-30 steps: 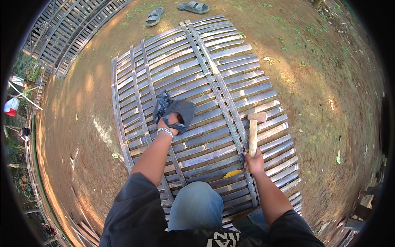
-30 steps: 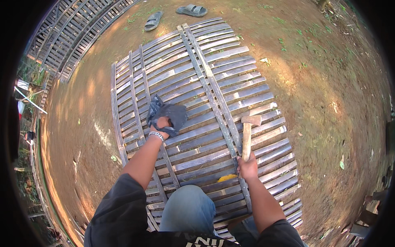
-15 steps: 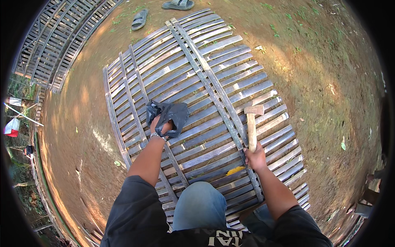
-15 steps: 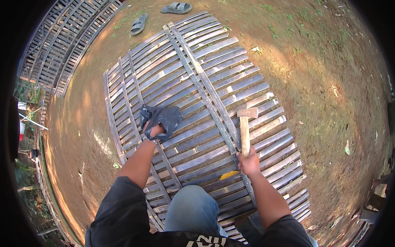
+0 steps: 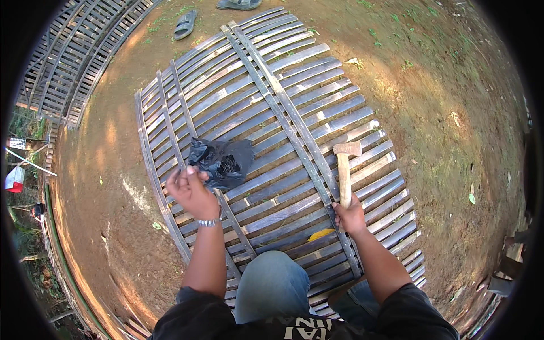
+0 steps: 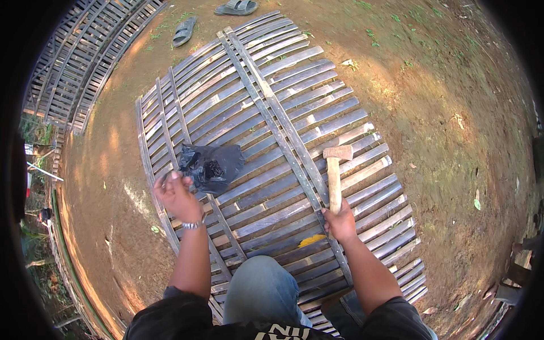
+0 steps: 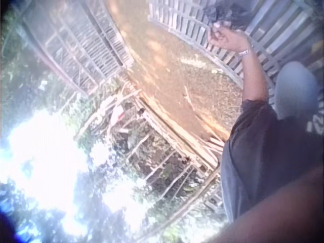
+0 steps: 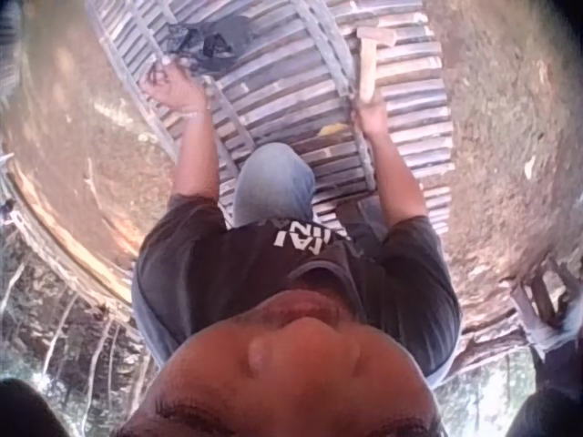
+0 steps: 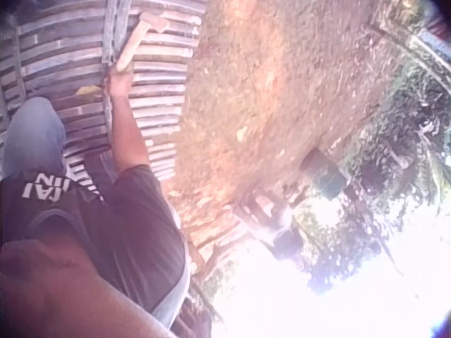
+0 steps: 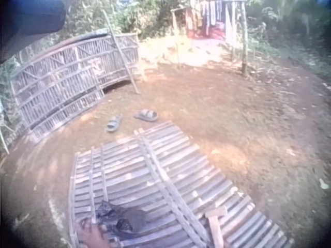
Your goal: The person uses a hammer to drive nails into a wooden pallet structure. They repeatedly pick up nails from a black plastic bag, position them on the wood, and strike them with the hammer. Another person is visible in the background working with wood.
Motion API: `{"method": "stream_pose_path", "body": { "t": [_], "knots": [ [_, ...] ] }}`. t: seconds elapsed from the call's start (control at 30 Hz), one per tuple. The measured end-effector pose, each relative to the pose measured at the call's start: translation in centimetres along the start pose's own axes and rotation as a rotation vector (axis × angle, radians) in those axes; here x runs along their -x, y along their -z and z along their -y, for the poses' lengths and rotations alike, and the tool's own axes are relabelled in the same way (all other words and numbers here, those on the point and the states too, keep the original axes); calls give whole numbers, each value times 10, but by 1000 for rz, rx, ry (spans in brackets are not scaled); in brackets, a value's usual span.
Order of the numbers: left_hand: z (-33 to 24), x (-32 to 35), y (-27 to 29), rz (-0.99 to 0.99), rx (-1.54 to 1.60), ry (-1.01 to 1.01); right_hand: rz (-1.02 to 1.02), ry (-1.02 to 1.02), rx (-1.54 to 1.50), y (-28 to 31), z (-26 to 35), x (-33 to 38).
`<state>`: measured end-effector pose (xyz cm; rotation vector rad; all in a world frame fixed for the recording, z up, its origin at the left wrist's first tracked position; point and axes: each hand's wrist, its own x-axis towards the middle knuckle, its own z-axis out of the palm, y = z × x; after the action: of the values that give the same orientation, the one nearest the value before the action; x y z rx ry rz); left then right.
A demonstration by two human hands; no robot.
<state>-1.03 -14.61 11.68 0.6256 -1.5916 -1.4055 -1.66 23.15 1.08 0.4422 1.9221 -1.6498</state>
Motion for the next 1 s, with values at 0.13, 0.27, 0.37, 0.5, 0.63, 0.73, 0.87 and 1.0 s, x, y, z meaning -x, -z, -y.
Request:
{"method": "stream_pose_path", "body": {
  "t": [0.13,0.27,0.37,0.5,0.63,0.73,0.87,1.0],
  "knots": [
    [-55,57,-16,455,110,146,6,-16,-9,-2,2,1],
    [-14,115,-29,684,183,599,7,-13,-17,-6,6,-1],
    [34,143,-32,698,137,741,-2,-9,-24,-6,3,-1],
    [69,144,-46,616,-46,746,3,-11,-41,-5,3,-1],
    [97,110,-89,563,-217,264,20,-16,-56,0,0,-1],
    [119,75,-126,502,-307,279,24,-16,-83,-2,0,-1],
    [150,39,-159,477,-460,130,45,-32,-75,0,1,-2],
    [169,27,-171,369,-555,-126,52,-49,-57,-3,5,-2]
  ]
}}
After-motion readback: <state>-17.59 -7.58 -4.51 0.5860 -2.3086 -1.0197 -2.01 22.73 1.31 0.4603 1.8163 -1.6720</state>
